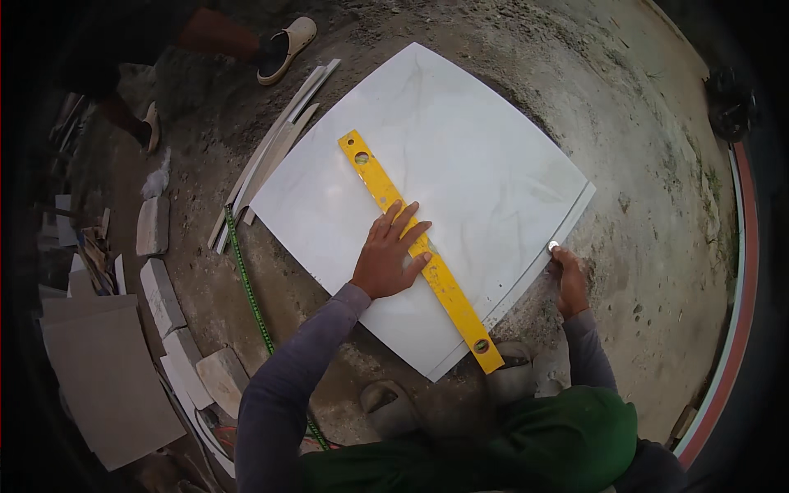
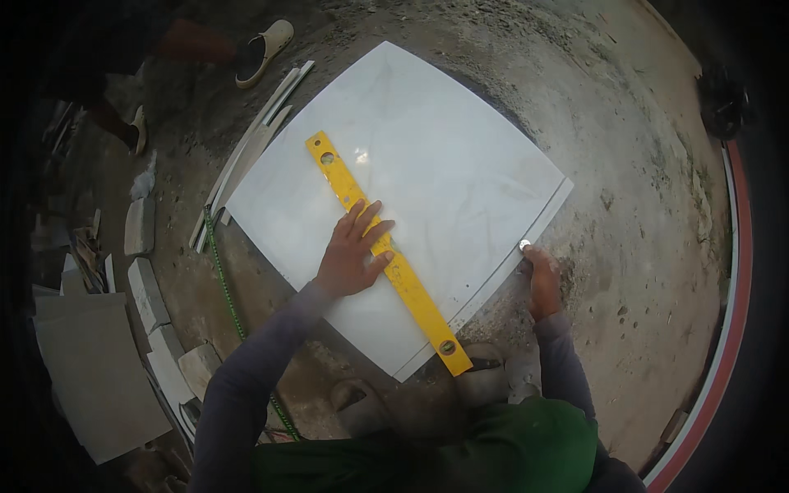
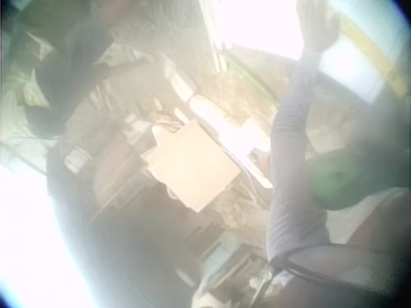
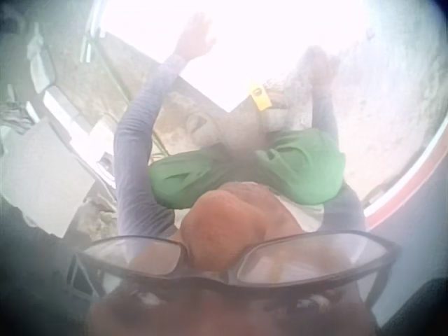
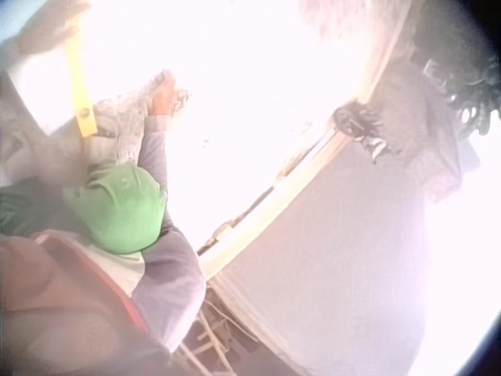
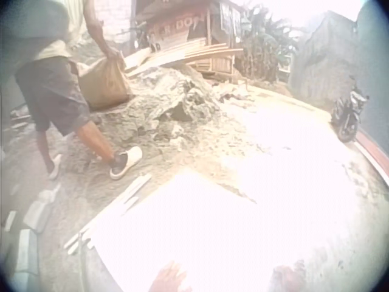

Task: The person measures and marks a tile using a measuring tape, level, and pencil, then uses an angle grinder to cut the tile along the marked line.

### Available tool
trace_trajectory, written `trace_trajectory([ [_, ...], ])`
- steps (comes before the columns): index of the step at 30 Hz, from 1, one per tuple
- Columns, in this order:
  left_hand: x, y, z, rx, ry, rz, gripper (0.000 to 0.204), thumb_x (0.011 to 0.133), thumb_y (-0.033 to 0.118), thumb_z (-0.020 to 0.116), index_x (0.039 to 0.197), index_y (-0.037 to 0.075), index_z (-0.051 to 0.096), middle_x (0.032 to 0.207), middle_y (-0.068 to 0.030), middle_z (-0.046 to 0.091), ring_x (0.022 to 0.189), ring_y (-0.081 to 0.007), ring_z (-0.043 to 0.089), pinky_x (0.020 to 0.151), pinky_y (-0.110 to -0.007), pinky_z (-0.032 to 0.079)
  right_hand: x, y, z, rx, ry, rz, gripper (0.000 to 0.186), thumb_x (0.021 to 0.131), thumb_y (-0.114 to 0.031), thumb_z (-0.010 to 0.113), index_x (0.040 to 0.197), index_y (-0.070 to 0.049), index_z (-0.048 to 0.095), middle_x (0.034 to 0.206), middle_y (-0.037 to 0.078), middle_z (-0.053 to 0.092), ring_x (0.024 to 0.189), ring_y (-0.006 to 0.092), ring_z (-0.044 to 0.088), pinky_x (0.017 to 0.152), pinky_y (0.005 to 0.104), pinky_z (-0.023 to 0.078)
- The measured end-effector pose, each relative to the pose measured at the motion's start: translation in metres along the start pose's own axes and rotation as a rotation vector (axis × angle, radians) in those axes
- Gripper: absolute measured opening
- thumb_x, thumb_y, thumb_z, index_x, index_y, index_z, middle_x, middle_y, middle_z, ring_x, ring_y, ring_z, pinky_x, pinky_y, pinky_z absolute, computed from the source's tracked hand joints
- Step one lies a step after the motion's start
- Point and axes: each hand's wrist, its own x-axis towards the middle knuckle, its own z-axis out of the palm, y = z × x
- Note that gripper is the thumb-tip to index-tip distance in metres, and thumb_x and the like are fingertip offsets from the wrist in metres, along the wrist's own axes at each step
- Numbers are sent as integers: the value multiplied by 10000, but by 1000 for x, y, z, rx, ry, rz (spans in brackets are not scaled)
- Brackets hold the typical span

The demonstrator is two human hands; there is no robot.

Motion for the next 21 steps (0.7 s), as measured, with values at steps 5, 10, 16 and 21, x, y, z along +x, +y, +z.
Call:
trace_trajectory([
  [5, 2, 24, -12, 119, -106, -120, 551, 999, 344, 714, 1485, 116, 590, 1691, -165, 389, 1624, -436, 240, 1290, -644, 233, 1, -8, 5, 171, -58, -67, 226, 1037, -227, 709, 1151, -33, 716, 1066, 18, 707, 981, 157, 668, 877, 354, 552],
  [10, 26, 110, -8, -309, -255, -50, 565, 1038, 325, 711, 1494, 34, 548, 1608, -230, 477, 1530, -398, 435, 1252, -488, 401, 51, -75, -42, 267, 68, -296, 214, 1031, -223, 722, 1138, -38, 722, 1068, 27, 708, 1013, 147, 652, 899, 364, 530],
  [16, 54, 192, 49, -609, -564, -45, 801, 1037, 499, 673, 1590, -18, 411, 1605, -294, 449, 1510, -432, 442, 1251, -495, 382, 69, -202, -40, 202, 52, -507, 261, 1027, -243, 726, 1133, -6, 733, 1054, 28, 706, 1025, 146, 634, 935, 384, 498],
  [21, 67, 229, 85, -831, -500, -164, 690, 1092, 455, 613, 1548, -32, 438, 1242, -248, 662, 1178, -372, 663, 1055, -478, 501, 81, -287, -32, 220, 13, -633, 319, 1031, -258, 713, 1188, 19, 737, 1123, 76, 716, 1109, 186, 640, 1033, 429, 468],
])
